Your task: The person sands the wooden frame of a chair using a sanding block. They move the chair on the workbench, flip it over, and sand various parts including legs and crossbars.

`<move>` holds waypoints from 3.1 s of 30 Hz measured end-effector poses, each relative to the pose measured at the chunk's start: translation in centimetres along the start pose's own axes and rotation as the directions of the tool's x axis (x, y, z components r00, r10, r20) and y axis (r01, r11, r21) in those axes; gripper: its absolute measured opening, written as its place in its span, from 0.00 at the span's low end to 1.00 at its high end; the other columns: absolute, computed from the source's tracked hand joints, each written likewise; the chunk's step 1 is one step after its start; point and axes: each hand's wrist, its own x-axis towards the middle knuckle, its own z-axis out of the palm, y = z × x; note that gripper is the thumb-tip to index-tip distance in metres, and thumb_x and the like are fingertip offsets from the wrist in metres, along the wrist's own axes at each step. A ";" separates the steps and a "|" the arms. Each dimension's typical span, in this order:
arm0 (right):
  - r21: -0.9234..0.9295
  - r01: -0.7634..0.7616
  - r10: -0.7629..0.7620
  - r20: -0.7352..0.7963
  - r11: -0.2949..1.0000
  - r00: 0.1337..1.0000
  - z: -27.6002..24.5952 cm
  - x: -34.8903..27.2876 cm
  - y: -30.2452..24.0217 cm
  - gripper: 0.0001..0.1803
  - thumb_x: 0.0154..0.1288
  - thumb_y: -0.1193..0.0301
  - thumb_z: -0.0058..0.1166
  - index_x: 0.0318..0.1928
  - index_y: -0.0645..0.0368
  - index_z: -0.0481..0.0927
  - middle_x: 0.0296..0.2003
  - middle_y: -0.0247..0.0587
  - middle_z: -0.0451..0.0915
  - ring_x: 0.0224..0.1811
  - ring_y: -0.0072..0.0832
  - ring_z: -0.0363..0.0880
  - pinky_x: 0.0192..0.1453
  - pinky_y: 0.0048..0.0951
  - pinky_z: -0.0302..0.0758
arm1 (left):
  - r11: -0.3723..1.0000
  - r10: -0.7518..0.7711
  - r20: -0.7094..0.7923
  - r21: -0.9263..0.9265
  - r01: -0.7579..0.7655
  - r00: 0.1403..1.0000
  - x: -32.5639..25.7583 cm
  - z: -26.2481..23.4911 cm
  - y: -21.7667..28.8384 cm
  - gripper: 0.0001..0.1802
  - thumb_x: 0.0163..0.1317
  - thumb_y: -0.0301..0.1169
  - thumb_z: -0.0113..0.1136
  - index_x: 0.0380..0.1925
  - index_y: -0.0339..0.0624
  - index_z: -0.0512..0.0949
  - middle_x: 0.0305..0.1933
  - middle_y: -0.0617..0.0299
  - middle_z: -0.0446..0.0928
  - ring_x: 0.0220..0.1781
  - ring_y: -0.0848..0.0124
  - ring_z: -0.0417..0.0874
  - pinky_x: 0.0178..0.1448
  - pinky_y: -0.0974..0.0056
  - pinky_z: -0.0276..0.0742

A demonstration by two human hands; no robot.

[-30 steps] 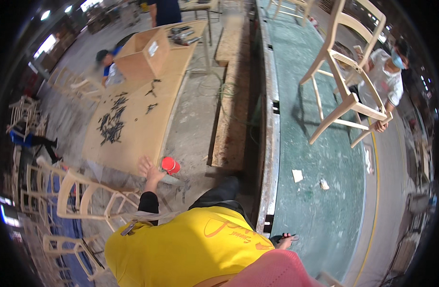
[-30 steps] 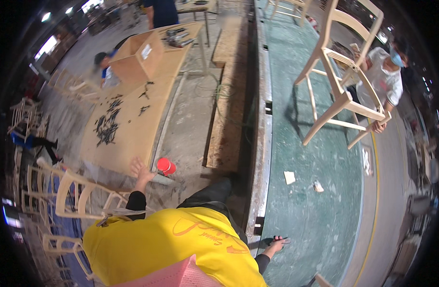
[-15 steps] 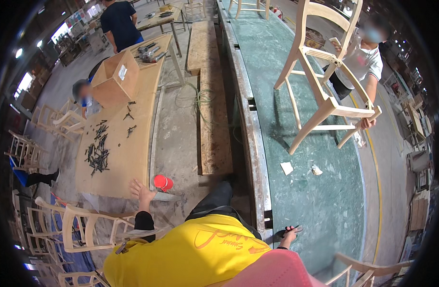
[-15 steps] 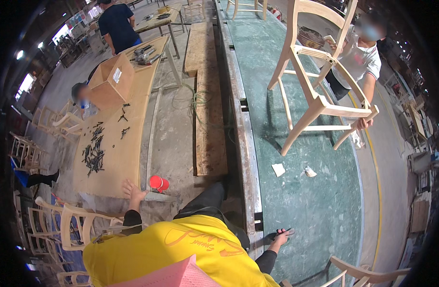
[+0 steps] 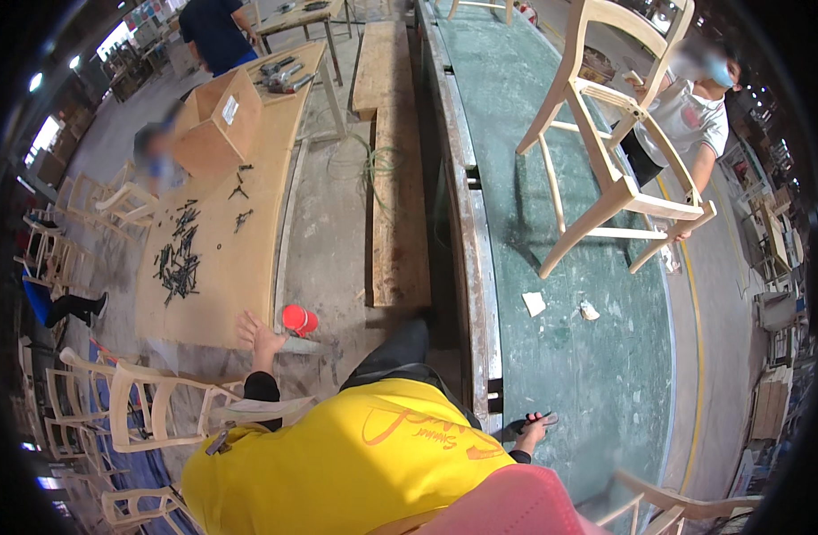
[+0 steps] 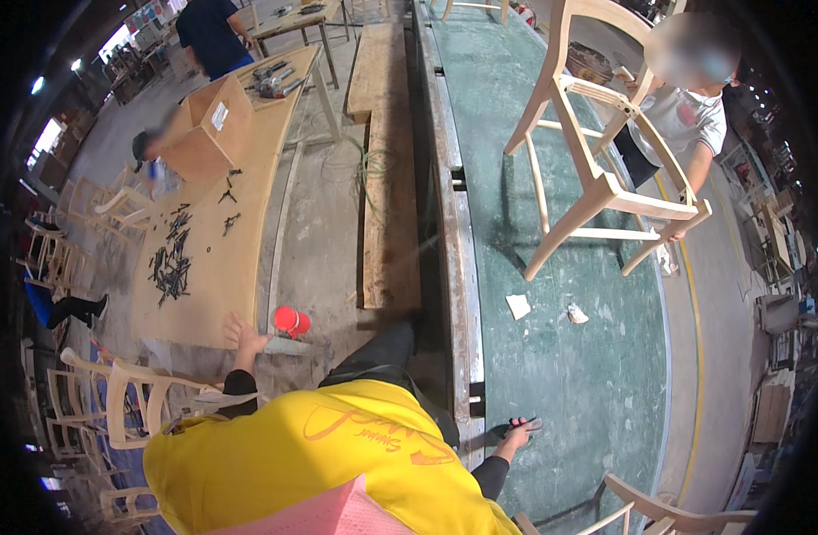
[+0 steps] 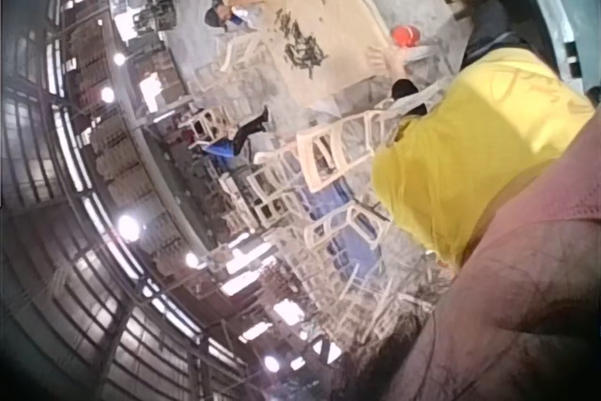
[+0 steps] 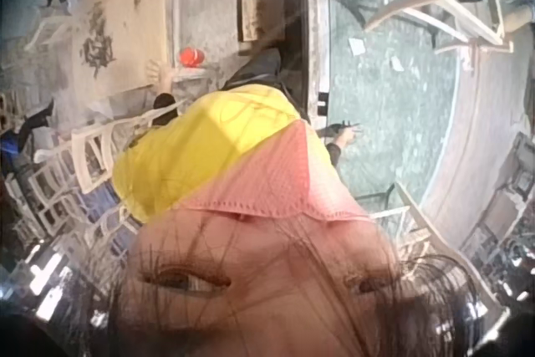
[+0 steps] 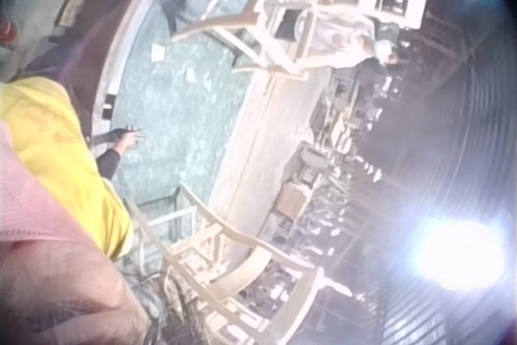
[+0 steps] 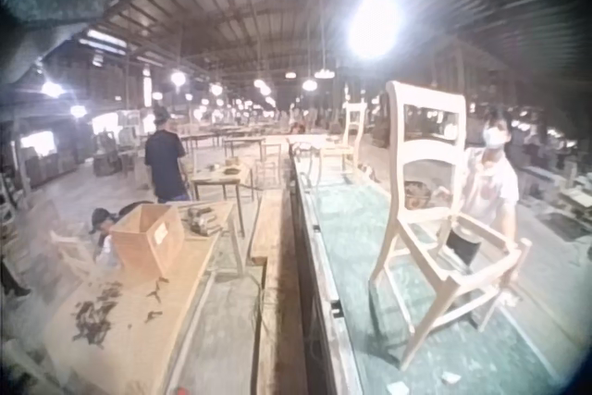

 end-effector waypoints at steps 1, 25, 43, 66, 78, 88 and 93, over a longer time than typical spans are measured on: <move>-0.008 -0.015 0.015 -0.004 1.000 1.000 0.0 -0.3 -0.2 0.21 0.76 0.53 0.44 0.43 0.59 0.79 0.25 0.37 0.81 0.22 0.23 0.72 0.26 0.23 0.67 | 1.000 -0.004 -0.017 0.006 0.004 1.000 0.2 0.0 -0.3 0.80 0.38 0.43 0.80 0.73 0.46 0.20 0.77 0.41 0.16 0.78 0.36 0.22 0.75 0.33 0.27; -0.093 -0.037 0.034 -0.037 0.995 0.999 -1.0 -1.3 -1.3 0.19 0.76 0.55 0.43 0.45 0.55 0.79 0.26 0.35 0.81 0.23 0.24 0.73 0.28 0.26 0.68 | 0.999 -0.018 0.035 0.036 0.016 0.999 -1.5 -3.0 3.5 0.79 0.38 0.39 0.80 0.73 0.50 0.20 0.78 0.43 0.20 0.78 0.37 0.24 0.76 0.34 0.29; -0.079 -0.064 0.059 -0.067 0.995 0.996 -0.1 -1.6 -1.8 0.20 0.76 0.55 0.43 0.43 0.58 0.80 0.23 0.34 0.79 0.21 0.22 0.70 0.26 0.25 0.65 | 0.999 -0.028 0.020 0.044 0.027 0.999 -0.2 -2.0 2.4 0.81 0.36 0.44 0.80 0.72 0.47 0.20 0.77 0.42 0.14 0.78 0.37 0.21 0.75 0.32 0.29; -0.106 -0.072 0.067 -0.041 0.992 0.997 -1.4 -2.2 -1.5 0.22 0.76 0.54 0.43 0.47 0.61 0.78 0.27 0.39 0.81 0.19 0.24 0.69 0.25 0.26 0.68 | 0.999 -0.006 -0.013 0.037 0.007 1.000 0.2 -2.2 2.4 0.83 0.34 0.47 0.81 0.73 0.46 0.21 0.77 0.42 0.16 0.78 0.37 0.21 0.76 0.34 0.27; 0.036 0.022 -0.017 -0.128 0.999 0.992 -2.6 2.1 2.1 0.24 0.73 0.51 0.47 0.43 0.62 0.81 0.30 0.34 0.83 0.25 0.23 0.80 0.29 0.24 0.74 | 0.962 -0.083 0.095 0.266 0.055 0.992 1.2 -0.9 2.4 0.79 0.39 0.55 0.77 0.73 0.45 0.24 0.77 0.38 0.20 0.78 0.36 0.25 0.75 0.32 0.33; -0.013 0.129 -0.129 0.001 0.992 0.992 6.4 -3.5 -3.7 0.16 0.70 0.59 0.54 0.39 0.60 0.80 0.27 0.34 0.84 0.24 0.20 0.79 0.30 0.24 0.74 | 0.601 0.789 -0.220 0.083 -0.795 0.573 -4.2 0.4 15.4 0.51 0.44 0.39 0.72 0.69 0.37 0.61 0.73 0.35 0.53 0.75 0.39 0.52 0.76 0.44 0.49; -0.020 0.120 -0.115 0.151 0.993 0.982 14.1 -7.4 -6.4 0.16 0.67 0.57 0.60 0.36 0.59 0.82 0.25 0.31 0.82 0.22 0.18 0.77 0.28 0.22 0.73 | 0.082 0.995 0.076 -0.325 -0.942 0.061 -14.2 4.9 31.4 0.36 0.53 0.31 0.65 0.64 0.41 0.67 0.71 0.39 0.58 0.72 0.43 0.58 0.74 0.48 0.56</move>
